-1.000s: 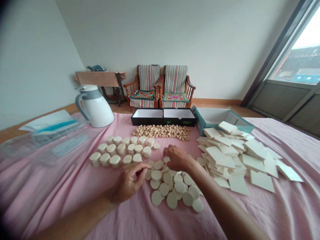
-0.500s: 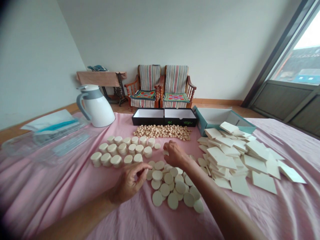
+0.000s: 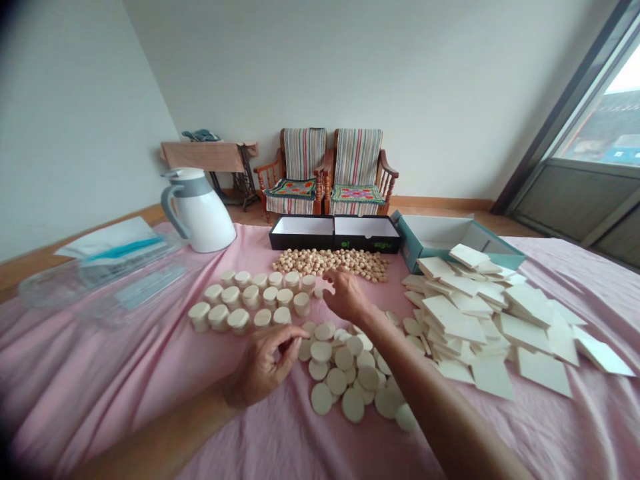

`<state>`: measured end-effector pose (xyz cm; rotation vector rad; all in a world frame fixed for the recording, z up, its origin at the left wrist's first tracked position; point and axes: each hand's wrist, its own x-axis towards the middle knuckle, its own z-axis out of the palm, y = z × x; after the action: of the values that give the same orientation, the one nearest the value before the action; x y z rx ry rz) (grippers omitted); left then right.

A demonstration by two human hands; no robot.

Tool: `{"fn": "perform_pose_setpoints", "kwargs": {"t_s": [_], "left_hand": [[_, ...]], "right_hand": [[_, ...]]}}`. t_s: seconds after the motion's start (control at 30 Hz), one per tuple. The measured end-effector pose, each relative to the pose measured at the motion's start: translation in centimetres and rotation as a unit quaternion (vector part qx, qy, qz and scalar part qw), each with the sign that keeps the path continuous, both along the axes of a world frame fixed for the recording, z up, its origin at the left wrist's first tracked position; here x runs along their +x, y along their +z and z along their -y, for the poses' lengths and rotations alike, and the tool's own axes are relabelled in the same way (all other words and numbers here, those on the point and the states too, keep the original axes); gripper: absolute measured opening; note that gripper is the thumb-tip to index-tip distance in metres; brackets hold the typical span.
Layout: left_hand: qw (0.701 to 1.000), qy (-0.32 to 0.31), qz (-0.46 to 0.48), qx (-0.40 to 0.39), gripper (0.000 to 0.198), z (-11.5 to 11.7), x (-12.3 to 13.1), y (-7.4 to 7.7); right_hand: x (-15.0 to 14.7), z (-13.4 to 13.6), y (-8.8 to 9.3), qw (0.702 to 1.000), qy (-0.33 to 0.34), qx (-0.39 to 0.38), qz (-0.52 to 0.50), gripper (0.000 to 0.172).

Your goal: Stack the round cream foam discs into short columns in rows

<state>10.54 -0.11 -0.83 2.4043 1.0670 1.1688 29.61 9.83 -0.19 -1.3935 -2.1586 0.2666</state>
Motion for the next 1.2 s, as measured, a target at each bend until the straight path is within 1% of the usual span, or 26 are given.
{"fn": "perform_pose_setpoints", "kwargs": {"t_s": [0.07, 0.1, 0.17, 0.2, 0.27, 0.33, 0.47, 0.57, 0.67, 0.7, 0.8, 0.87, 1.0, 1.07, 1.13, 1.2], "left_hand": [[1.0, -0.001, 0.003, 0.003, 0.017, 0.0, 0.0, 0.0], [1.0, -0.002, 0.005, 0.005, 0.016, 0.0, 0.0, -0.1], [1.0, -0.005, 0.009, 0.009, 0.016, 0.0, 0.0, 0.0], [1.0, -0.008, 0.01, 0.01, 0.016, 0.0, 0.0, 0.0], [1.0, -0.009, 0.012, 0.01, 0.017, 0.0, 0.0, 0.0], [1.0, -0.008, 0.013, 0.01, 0.017, 0.0, 0.1, 0.1], [1.0, -0.005, 0.014, 0.01, 0.017, -0.1, 0.2, 0.2], [1.0, -0.005, 0.015, 0.006, 0.017, -0.1, 0.2, 0.1], [1.0, -0.006, 0.009, 0.003, 0.017, -0.1, 0.2, 0.0], [1.0, -0.005, 0.006, 0.002, 0.017, -0.1, 0.2, 0.0], [1.0, -0.002, 0.0, 0.002, 0.017, 0.0, 0.1, 0.0], [1.0, -0.002, 0.0, 0.004, 0.017, 0.0, 0.1, 0.1], [1.0, -0.006, -0.004, 0.013, 0.016, 0.2, 0.2, 0.3], [1.0, -0.009, -0.004, 0.015, 0.017, 0.2, 0.3, 0.3], [1.0, -0.013, -0.002, 0.012, 0.017, 0.2, 0.3, 0.3], [1.0, -0.016, -0.002, 0.008, 0.017, 0.2, 0.3, 0.2]], "right_hand": [[1.7, 0.8, 1.0, 1.0, 0.002, -0.025, 0.013, 0.022], [2.7, 1.3, 1.5, 0.998, 0.01, -0.055, 0.032, 0.021], [4.6, 2.5, 2.2, 0.987, 0.05, -0.128, 0.083, 0.018], [5.4, 3.1, 2.4, 0.982, 0.057, -0.148, 0.106, 0.018], [6.5, 4.3, 2.4, 0.974, 0.051, -0.165, 0.145, 0.02], [6.9, 5.1, 2.0, 0.973, 0.038, -0.156, 0.166, 0.02], [6.2, 5.7, 1.3, 0.977, 0.031, -0.138, 0.159, 0.02], [5.3, 5.4, 1.1, 0.98, 0.053, -0.129, 0.143, 0.023], [4.4, 4.5, 0.8, 0.985, 0.074, -0.099, 0.121, 0.024], [4.2, 4.2, 0.7, 0.986, 0.083, -0.092, 0.115, 0.026], [3.5, 3.4, 0.3, 0.985, 0.103, -0.087, 0.104, 0.04], [3.2, 3.2, 0.0, 0.987, 0.089, -0.086, 0.101, 0.044], [2.8, 3.4, -0.6, 0.988, 0.04, -0.083, 0.121, 0.027], [2.6, 3.5, -1.0, 0.988, 0.026, -0.081, 0.132, 0.02], [2.3, 3.4, -1.3, 0.989, 0.018, -0.075, 0.129, 0.016], [1.8, 3.0, -1.3, 0.993, 0.016, -0.058, 0.105, 0.016]]}}
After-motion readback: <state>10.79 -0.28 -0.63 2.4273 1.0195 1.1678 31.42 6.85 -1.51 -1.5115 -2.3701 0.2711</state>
